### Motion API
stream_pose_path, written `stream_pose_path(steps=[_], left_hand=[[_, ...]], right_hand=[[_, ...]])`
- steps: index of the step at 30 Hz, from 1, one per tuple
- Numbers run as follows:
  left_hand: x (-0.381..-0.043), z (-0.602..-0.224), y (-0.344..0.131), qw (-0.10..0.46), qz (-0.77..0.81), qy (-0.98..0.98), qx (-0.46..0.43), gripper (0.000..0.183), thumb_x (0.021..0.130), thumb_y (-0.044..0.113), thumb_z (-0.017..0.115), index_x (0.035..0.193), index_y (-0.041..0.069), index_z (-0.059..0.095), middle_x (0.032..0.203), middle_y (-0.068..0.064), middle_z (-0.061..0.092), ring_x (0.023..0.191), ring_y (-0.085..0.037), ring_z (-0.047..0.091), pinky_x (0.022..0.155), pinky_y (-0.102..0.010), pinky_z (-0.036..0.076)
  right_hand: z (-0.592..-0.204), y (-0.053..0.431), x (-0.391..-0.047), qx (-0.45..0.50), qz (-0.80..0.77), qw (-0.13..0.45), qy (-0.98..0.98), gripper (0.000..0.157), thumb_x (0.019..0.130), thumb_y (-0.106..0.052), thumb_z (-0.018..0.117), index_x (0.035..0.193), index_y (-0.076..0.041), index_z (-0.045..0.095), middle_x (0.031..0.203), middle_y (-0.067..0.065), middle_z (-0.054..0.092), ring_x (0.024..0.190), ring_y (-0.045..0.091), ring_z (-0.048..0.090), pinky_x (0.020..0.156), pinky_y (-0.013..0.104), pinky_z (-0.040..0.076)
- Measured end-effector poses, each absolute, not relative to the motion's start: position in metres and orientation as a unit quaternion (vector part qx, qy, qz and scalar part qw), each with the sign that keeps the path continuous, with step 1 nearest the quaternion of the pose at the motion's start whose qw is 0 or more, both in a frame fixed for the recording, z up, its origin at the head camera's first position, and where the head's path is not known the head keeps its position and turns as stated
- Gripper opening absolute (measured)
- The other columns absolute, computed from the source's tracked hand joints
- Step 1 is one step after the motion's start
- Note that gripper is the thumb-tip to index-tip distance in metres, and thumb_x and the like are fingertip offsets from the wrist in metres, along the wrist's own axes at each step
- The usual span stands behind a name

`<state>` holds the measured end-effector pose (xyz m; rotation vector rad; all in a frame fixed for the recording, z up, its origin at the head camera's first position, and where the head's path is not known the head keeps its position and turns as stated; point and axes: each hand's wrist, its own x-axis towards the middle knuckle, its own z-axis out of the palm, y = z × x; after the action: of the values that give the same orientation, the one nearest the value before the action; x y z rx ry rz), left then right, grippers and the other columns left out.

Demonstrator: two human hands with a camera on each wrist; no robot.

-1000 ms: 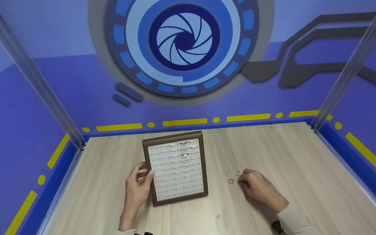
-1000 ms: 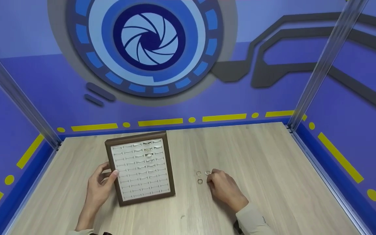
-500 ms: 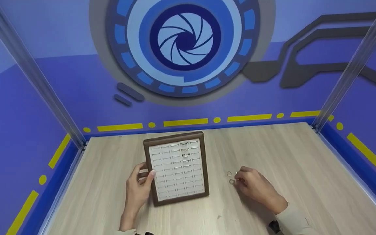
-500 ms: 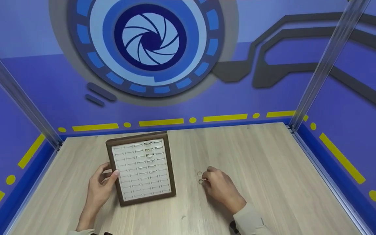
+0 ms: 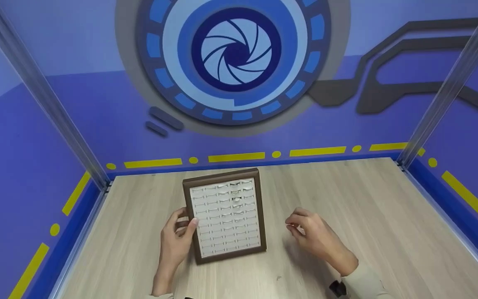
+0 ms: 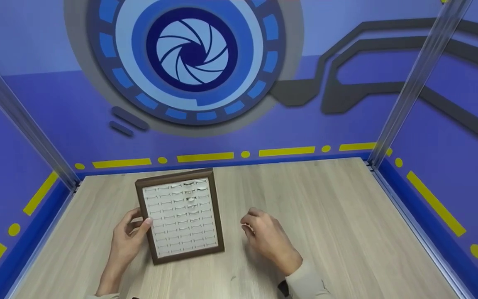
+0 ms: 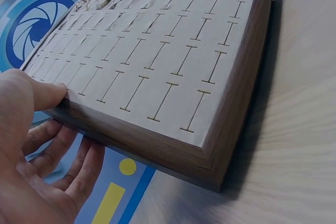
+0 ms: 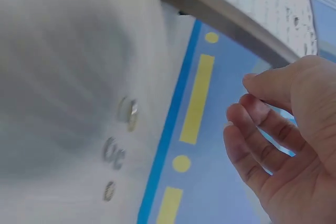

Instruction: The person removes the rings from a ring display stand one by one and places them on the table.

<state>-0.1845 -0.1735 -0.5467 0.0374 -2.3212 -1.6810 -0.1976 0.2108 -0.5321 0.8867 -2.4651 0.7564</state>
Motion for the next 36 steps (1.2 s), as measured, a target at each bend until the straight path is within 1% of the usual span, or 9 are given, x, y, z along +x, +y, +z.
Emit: stream_pose_path(steps=[5,10,13,19,22,25,28,31,36], left_hand=[[-0.185,-0.545,-0.172,0.131,-0.577,-0.806,0.02,0.047,0.106,0.021,0.071,0.148,0.006,0.058,0.134,-0.015,0.064,0.114,-0.028,0.068,0.1,-0.034,0.061],[-0.185,-0.545,-0.172,0.127,-0.579,-0.805,0.022,0.046,0.106,0.02,0.07,0.148,0.006,0.057,0.134,-0.015,0.063,0.114,-0.028,0.068,0.101,-0.035,0.061],[-0.184,-0.546,-0.172,0.129,-0.578,-0.806,0.021,0.045,0.106,0.02,0.07,0.148,0.006,0.057,0.134,-0.015,0.063,0.115,-0.029,0.068,0.102,-0.036,0.061],[-0.184,-0.546,-0.173,0.136,-0.58,-0.803,0.016,0.044,0.107,0.02,0.069,0.147,0.005,0.058,0.133,-0.015,0.064,0.114,-0.029,0.068,0.102,-0.038,0.061],[-0.184,-0.547,-0.173,0.138,-0.582,-0.801,0.01,0.044,0.107,0.022,0.069,0.146,0.005,0.059,0.133,-0.016,0.064,0.114,-0.029,0.068,0.1,-0.035,0.061],[-0.183,-0.547,-0.174,0.143,-0.585,-0.798,0.001,0.043,0.107,0.022,0.069,0.146,0.005,0.059,0.132,-0.016,0.064,0.112,-0.028,0.069,0.097,-0.029,0.061],[-0.183,-0.547,-0.175,0.148,-0.586,-0.797,-0.006,0.042,0.106,0.021,0.07,0.144,0.006,0.061,0.131,-0.015,0.065,0.111,-0.026,0.069,0.095,-0.025,0.06],[-0.183,-0.547,-0.175,0.148,-0.585,-0.797,-0.01,0.042,0.106,0.021,0.07,0.144,0.007,0.061,0.131,-0.014,0.066,0.112,-0.026,0.069,0.096,-0.026,0.06],[-0.183,-0.547,-0.176,0.143,-0.585,-0.798,-0.006,0.043,0.106,0.023,0.07,0.145,0.007,0.061,0.133,-0.014,0.066,0.113,-0.027,0.069,0.099,-0.032,0.061]], right_hand=[[-0.522,0.198,-0.198,0.322,0.282,0.217,-0.877,0.022,0.086,0.008,0.083,0.091,-0.012,0.076,0.088,-0.005,0.068,0.079,0.006,0.069,0.067,0.025,0.062],[-0.513,0.187,-0.199,0.33,0.3,0.215,-0.869,0.019,0.09,0.007,0.08,0.096,-0.011,0.077,0.092,-0.002,0.07,0.081,0.009,0.069,0.07,0.028,0.063],[-0.508,0.179,-0.202,0.338,0.309,0.22,-0.861,0.019,0.09,0.008,0.079,0.097,-0.009,0.077,0.092,0.0,0.07,0.081,0.01,0.069,0.07,0.029,0.064],[-0.501,0.163,-0.207,0.349,0.32,0.238,-0.848,0.019,0.089,0.009,0.08,0.097,-0.008,0.077,0.092,0.001,0.072,0.081,0.011,0.069,0.07,0.027,0.064],[-0.5,0.156,-0.209,0.355,0.328,0.241,-0.841,0.016,0.09,0.009,0.079,0.098,-0.005,0.078,0.092,0.003,0.072,0.081,0.012,0.07,0.07,0.029,0.065],[-0.5,0.149,-0.21,0.357,0.329,0.251,-0.837,0.016,0.09,0.008,0.08,0.098,-0.005,0.077,0.093,0.002,0.071,0.082,0.012,0.07,0.071,0.029,0.065],[-0.502,0.142,-0.212,0.361,0.332,0.266,-0.83,0.017,0.089,0.01,0.08,0.099,-0.004,0.077,0.094,0.004,0.071,0.082,0.013,0.071,0.071,0.031,0.065],[-0.504,0.135,-0.213,0.361,0.33,0.276,-0.827,0.018,0.089,0.009,0.08,0.101,-0.004,0.077,0.095,0.004,0.071,0.082,0.013,0.071,0.07,0.032,0.065],[-0.504,0.124,-0.213,0.357,0.32,0.271,-0.835,0.019,0.09,0.006,0.081,0.105,-0.006,0.078,0.099,0.004,0.071,0.084,0.01,0.069,0.071,0.022,0.062]])
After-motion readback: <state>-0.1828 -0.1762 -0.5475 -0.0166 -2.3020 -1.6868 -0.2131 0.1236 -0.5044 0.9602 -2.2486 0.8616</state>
